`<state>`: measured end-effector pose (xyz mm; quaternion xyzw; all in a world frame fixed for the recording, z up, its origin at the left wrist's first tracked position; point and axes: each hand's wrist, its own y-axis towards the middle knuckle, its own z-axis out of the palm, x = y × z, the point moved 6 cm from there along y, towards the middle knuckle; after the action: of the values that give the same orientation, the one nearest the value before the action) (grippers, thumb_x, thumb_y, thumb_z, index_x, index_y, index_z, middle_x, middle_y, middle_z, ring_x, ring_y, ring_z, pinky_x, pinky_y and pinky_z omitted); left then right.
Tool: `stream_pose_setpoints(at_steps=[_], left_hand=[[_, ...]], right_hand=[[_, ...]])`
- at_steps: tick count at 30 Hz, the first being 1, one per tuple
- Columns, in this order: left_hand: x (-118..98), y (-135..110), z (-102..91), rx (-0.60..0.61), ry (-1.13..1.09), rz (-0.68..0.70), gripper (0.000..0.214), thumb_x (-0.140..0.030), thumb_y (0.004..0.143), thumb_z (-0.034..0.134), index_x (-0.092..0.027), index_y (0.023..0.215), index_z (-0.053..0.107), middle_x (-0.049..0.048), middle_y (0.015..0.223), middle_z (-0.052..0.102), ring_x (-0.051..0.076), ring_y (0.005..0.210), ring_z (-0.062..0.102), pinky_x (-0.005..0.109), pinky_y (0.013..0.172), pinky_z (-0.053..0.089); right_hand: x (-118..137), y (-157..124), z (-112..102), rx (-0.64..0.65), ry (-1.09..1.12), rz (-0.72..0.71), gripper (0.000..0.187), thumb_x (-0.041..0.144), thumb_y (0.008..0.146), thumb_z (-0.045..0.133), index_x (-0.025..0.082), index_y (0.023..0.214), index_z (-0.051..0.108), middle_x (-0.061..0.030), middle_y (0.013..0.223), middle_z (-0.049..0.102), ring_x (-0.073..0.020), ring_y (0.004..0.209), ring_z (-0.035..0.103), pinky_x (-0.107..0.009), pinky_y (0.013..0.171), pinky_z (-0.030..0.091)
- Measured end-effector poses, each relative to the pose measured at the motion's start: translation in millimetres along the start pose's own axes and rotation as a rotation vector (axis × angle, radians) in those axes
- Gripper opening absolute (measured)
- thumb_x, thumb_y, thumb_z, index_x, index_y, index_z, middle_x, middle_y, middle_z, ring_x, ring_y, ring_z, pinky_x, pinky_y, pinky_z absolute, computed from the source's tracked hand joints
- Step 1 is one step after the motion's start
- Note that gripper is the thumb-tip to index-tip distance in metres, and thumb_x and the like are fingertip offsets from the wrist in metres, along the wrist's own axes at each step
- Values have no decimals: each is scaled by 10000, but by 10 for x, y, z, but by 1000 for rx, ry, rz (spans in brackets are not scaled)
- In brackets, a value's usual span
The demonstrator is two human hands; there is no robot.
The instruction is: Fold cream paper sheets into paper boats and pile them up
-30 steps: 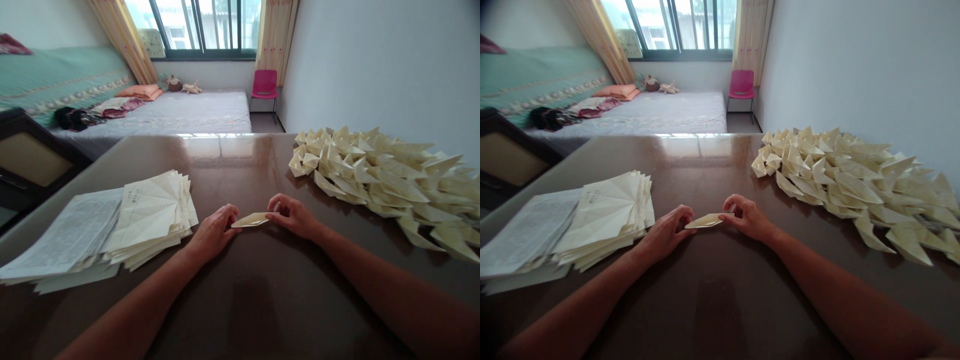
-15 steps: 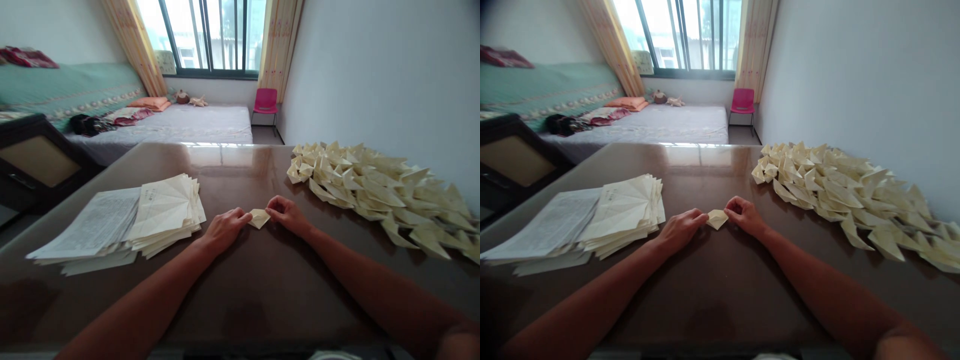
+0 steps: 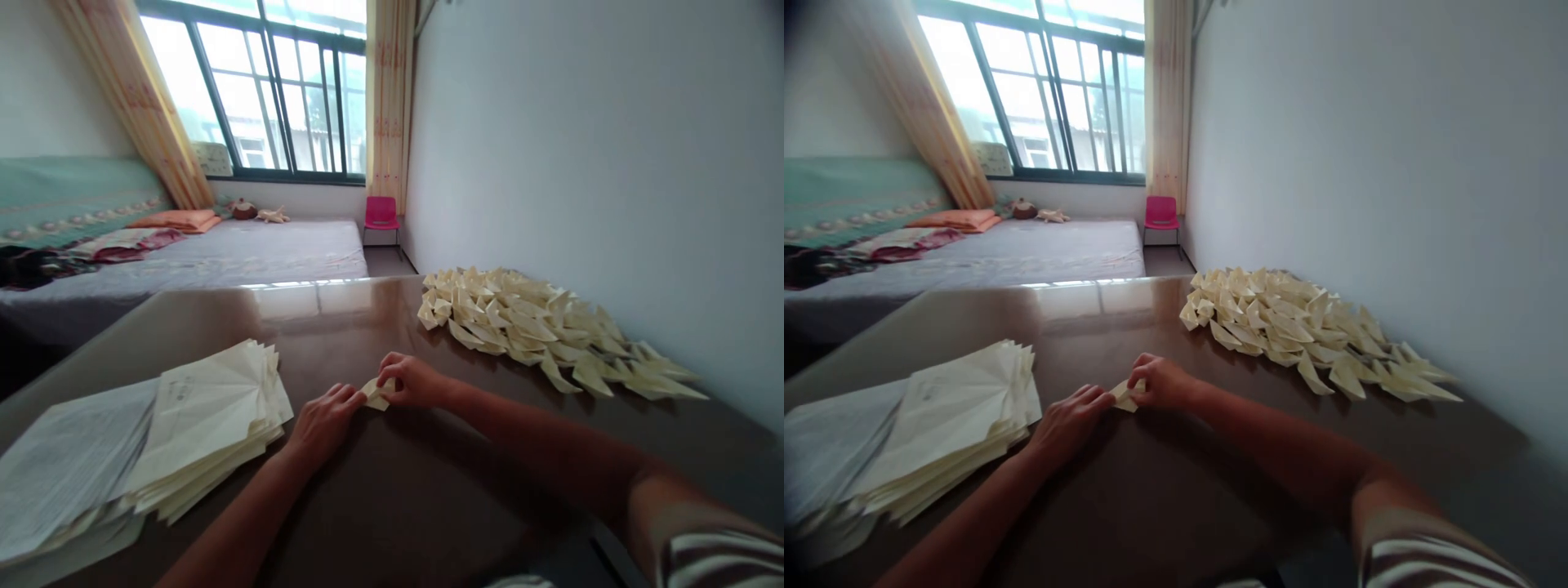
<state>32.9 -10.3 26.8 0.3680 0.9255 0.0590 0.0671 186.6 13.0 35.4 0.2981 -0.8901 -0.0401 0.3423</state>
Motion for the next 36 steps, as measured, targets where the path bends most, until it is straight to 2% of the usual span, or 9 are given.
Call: stream_pose_setpoints(at_steps=[6,10,13,17,21,25,28,33,36], left_hand=[[140,-20,63,-117,-187,-78,411,-259,953,363,-279,1363,372,28,1100,628,163,949,607,267,758,491],[181,-16,124,-152,-211,-71,435,-273,951,365,-282,1386,364,26,1106,641,162,963,623,270,798,508],[175,-5,137,-174,-174,-42,398,-266,950,364,-304,1340,436,12,1085,654,159,987,622,257,801,517],[163,-2,107,-205,-158,-27,328,-266,950,376,-320,1226,545,-5,1081,665,143,947,640,222,765,533],[154,-14,84,-201,-173,14,300,-260,944,393,-321,1164,586,-1,1064,674,142,923,652,213,758,541],[202,-20,98,-209,-169,18,290,-278,940,402,-326,1153,591,-4,1045,680,144,909,662,207,743,549],[188,-11,85,-204,-160,32,295,-271,929,411,-342,1141,602,-16,1058,683,143,903,672,198,737,552],[129,-16,-68,-100,-90,-21,385,-191,862,419,-366,1137,624,-29,1100,685,157,910,684,223,750,563],[463,-149,-148,-32,6,-116,370,-279,824,504,-377,1158,628,-15,1184,661,218,1045,644,318,869,547]], right_hand=[[-81,-72,-348,-100,-152,-14,110,122,757,614,167,775,712,-64,969,645,-135,808,616,-248,782,472],[-545,-158,-1466,-308,-495,347,125,245,802,607,220,849,720,-23,990,666,-122,860,617,-209,796,456],[-943,-212,-2301,-439,-629,559,215,229,835,535,135,918,711,-115,1028,660,-195,946,608,-279,845,440],[-1382,-178,-2702,-431,-710,730,235,199,817,526,98,921,711,-162,1023,661,-232,946,625,-295,816,442],[-1499,-38,-2585,-347,-741,781,254,245,813,582,74,973,680,-224,1107,611,-254,922,642,-323,781,461],[-1195,162,-2286,-319,-765,679,374,325,873,526,75,1143,587,-273,1221,526,-313,941,633,-407,764,465],[-786,330,-1754,-237,-730,493,354,318,940,373,117,1143,580,-227,1168,580,-299,909,642,-400,725,465],[-229,445,-487,58,-578,136,237,407,852,519,226,845,671,-51,903,706,-214,753,660,-285,613,448],[-215,402,-48,89,-459,27,236,371,873,483,232,866,674,-46,908,714,-187,738,656,-261,592,422]])
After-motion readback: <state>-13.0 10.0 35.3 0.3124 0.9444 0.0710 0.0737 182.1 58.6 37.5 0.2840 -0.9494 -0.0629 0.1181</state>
